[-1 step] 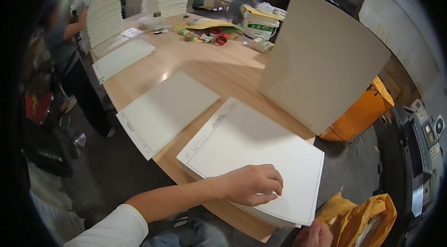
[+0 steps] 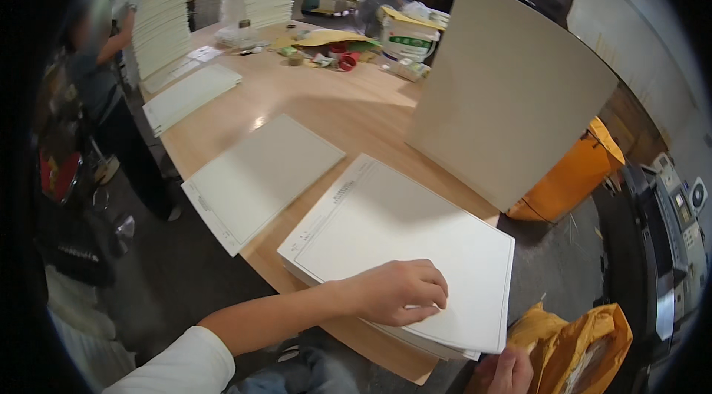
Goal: The person repeatedly picks up stacks of white paper sheets from a table, flips them over, and places them back down. The action is performed continuously by hand without tools.
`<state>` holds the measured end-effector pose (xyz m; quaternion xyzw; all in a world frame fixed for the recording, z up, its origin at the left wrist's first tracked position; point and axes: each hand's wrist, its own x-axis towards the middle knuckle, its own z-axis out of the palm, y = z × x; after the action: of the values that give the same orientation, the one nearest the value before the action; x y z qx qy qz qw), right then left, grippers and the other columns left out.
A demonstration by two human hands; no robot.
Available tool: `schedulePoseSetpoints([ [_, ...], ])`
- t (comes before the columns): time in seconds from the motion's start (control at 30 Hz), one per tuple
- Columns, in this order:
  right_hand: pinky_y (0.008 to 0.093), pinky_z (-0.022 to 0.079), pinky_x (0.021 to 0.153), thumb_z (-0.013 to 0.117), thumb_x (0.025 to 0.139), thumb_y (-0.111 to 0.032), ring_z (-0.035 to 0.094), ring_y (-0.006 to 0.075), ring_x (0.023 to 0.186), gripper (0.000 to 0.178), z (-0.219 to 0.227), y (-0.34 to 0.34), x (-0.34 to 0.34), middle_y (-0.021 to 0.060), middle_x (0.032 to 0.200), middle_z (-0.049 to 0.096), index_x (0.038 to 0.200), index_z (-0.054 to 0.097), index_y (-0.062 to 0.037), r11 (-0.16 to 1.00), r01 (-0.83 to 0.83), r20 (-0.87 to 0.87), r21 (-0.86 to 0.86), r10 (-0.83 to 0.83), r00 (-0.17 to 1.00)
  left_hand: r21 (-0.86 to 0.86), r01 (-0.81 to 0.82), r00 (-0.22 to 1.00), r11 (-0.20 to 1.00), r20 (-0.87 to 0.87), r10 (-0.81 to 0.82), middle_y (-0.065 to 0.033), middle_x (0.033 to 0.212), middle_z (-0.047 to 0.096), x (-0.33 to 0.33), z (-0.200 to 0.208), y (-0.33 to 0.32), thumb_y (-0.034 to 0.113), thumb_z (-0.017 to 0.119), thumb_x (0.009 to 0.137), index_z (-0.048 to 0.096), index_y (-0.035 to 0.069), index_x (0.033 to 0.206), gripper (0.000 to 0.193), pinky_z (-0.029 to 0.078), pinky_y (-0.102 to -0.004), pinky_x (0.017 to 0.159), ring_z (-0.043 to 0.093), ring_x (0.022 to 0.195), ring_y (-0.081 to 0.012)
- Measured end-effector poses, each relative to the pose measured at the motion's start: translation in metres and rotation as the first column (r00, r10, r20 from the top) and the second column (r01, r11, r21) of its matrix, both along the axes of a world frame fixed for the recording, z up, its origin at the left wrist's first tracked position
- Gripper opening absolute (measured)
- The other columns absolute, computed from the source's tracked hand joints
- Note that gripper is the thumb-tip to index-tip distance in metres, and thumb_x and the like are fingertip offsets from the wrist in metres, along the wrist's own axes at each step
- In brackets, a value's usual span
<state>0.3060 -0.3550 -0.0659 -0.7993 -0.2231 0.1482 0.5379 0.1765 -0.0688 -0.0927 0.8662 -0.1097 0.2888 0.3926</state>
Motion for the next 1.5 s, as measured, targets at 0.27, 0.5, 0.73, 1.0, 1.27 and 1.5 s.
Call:
schedulePoseSetpoints([
  [0.27, 0.026, 0.039, 0.049, 0.062, 0.111, -0.024, 0.047, 0.0081, 0.054, 0.041, 0.022, 0.072, -0.023, -0.0002, 0.064, 0.051, 0.077, 0.046, -0.0072, 0.819, 0.153, -0.244, 0.553, -0.016, 0.97, -0.035, -0.024, 0.995, 0.999, -0.098, 0.02, -0.0088, 0.125, 0.074, -0.007, 0.009, 0.003, 0.022, 0.083, 0.092, 0.077, 0.01, 0.113, 0.025, 0.056, -0.0407, 0.101, 0.067, 0.12, -0.0293],
  [0.5, 0.0266, 0.037, 0.046, 0.06, 0.108, -0.024, 0.054, 0.0104, 0.051, 0.037, 0.024, 0.066, -0.007, -0.0014, 0.062, 0.052, 0.074, 0.053, -0.0097, 0.823, 0.109, -0.273, 0.558, 0.058, 0.96, -0.059, 0.078, 0.984, 0.995, -0.155, -0.086, -0.0121, 0.134, 0.069, -0.011, 0.032, 0.002, 0.034, 0.094, 0.081, 0.077, 0.012, 0.13, 0.056, 0.054, -0.0398, 0.106, 0.067, 0.123, -0.0284],
  [0.73, 0.0266, 0.041, 0.047, 0.059, 0.109, -0.027, 0.058, 0.0115, 0.053, 0.036, 0.022, 0.064, -0.005, 0.0004, 0.063, 0.054, 0.078, 0.057, -0.0083, 0.848, 0.073, -0.247, 0.525, 0.07, 0.966, -0.262, 0.101, 0.952, 0.96, -0.254, -0.169, -0.0105, 0.136, 0.069, -0.011, 0.028, 0.003, 0.019, 0.095, 0.082, 0.075, 0.012, 0.135, 0.057, 0.053, -0.0391, 0.107, 0.066, 0.125, -0.0264],
  [1.0, 0.0244, 0.042, 0.049, 0.061, 0.108, -0.026, 0.057, 0.0098, 0.054, 0.037, 0.026, 0.071, -0.013, 0.0002, 0.065, 0.057, 0.076, 0.054, -0.0094, 0.964, 0.018, 0.146, 0.265, -0.058, 0.988, -0.158, 0.103, 0.974, 0.982, -0.184, -0.132, -0.014, 0.146, 0.063, -0.01, 0.026, -0.001, 0.016, 0.089, 0.089, 0.071, 0.011, 0.139, 0.053, 0.053, -0.0398, 0.107, 0.064, 0.129, -0.0295],
  [1.27, 0.0232, 0.04, 0.049, 0.062, 0.108, -0.027, 0.056, 0.0086, 0.054, 0.039, 0.029, 0.072, -0.01, -0.0015, 0.063, 0.054, 0.074, 0.052, -0.0116, 0.85, 0.07, -0.242, 0.522, 0.068, 0.968, -0.162, 0.114, 0.975, 0.98, -0.172, -0.142, -0.0128, 0.135, 0.067, -0.013, 0.032, -0.003, 0.016, 0.09, 0.087, 0.073, 0.01, 0.135, 0.051, 0.053, -0.0376, 0.105, 0.066, 0.121, -0.0288],
  [1.5, 0.0243, 0.042, 0.048, 0.062, 0.109, -0.025, 0.055, 0.0069, 0.054, 0.038, 0.028, 0.076, -0.017, -0.0019, 0.064, 0.053, 0.075, 0.054, -0.01, 0.918, 0.03, -0.045, 0.394, -0.014, 0.999, -0.441, -0.017, 0.991, 0.897, -0.129, -0.045, -0.0147, 0.138, 0.066, -0.011, 0.031, -0.016, 0.008, 0.083, 0.093, 0.073, 0.009, 0.131, 0.039, 0.054, -0.0382, 0.105, 0.065, 0.125, -0.0303],
])
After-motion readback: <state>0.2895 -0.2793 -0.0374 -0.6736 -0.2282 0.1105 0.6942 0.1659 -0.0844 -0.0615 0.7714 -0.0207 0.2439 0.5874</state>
